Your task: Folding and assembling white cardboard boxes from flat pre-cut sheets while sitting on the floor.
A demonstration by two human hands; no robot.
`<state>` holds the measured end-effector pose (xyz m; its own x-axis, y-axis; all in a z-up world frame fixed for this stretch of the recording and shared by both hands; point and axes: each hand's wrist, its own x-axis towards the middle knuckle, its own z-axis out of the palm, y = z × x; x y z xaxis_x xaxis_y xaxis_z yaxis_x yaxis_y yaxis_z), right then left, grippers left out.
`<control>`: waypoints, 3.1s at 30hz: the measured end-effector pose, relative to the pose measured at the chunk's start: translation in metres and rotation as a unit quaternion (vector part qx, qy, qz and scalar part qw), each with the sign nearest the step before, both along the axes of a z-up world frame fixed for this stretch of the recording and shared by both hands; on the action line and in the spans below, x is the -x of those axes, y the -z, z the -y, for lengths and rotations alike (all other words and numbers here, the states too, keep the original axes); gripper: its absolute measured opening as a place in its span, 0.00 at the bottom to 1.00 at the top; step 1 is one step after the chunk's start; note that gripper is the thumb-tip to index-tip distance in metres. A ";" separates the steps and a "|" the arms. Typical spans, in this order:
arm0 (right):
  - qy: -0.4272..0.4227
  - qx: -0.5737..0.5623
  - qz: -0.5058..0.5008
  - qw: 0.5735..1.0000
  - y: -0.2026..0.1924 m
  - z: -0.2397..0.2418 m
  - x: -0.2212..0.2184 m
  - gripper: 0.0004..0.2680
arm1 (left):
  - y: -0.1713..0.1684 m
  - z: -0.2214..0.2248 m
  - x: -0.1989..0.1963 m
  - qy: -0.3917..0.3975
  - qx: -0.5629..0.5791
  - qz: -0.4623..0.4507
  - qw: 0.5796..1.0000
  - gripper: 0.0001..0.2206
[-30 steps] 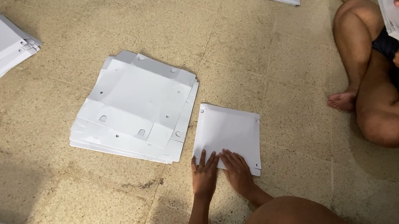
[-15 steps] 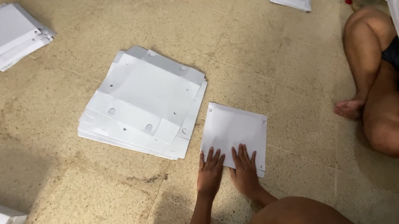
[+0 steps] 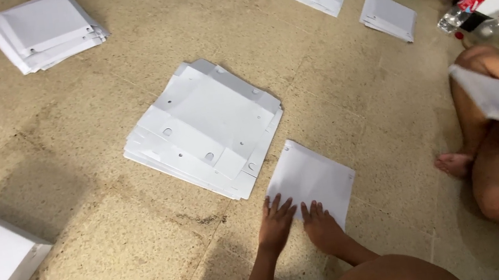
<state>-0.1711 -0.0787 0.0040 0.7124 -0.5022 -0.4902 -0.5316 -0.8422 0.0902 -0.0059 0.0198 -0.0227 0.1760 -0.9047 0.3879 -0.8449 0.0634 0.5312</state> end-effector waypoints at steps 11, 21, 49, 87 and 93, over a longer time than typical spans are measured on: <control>0.133 0.126 0.155 0.971 -0.042 0.042 -0.015 0.16 | -0.061 -0.031 -0.011 -0.097 -0.030 -0.219 0.970 0.20; 0.114 0.143 0.146 0.972 -0.008 0.045 -0.028 0.09 | -0.168 -0.261 -0.062 -0.509 0.042 -0.387 0.767 0.16; -0.234 -0.005 0.212 0.949 -0.319 -0.154 -0.348 0.11 | -0.011 -0.371 -0.077 -0.418 -0.152 -0.201 0.873 0.47; -0.052 -0.574 0.104 0.810 -0.222 -0.208 -0.325 0.19 | -0.088 -0.422 -0.119 -0.464 0.462 -0.535 0.535 0.11; -0.082 -0.435 0.226 0.868 -0.223 -0.208 -0.328 0.10 | -0.092 -0.415 -0.124 -0.427 0.491 -0.543 0.531 0.11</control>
<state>0.1574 0.1290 0.2273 0.9575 0.0443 -0.2851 -0.2139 -0.5544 -0.8043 0.1180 0.4353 0.0693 0.9618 0.2289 -0.1504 -0.0175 0.5996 0.8001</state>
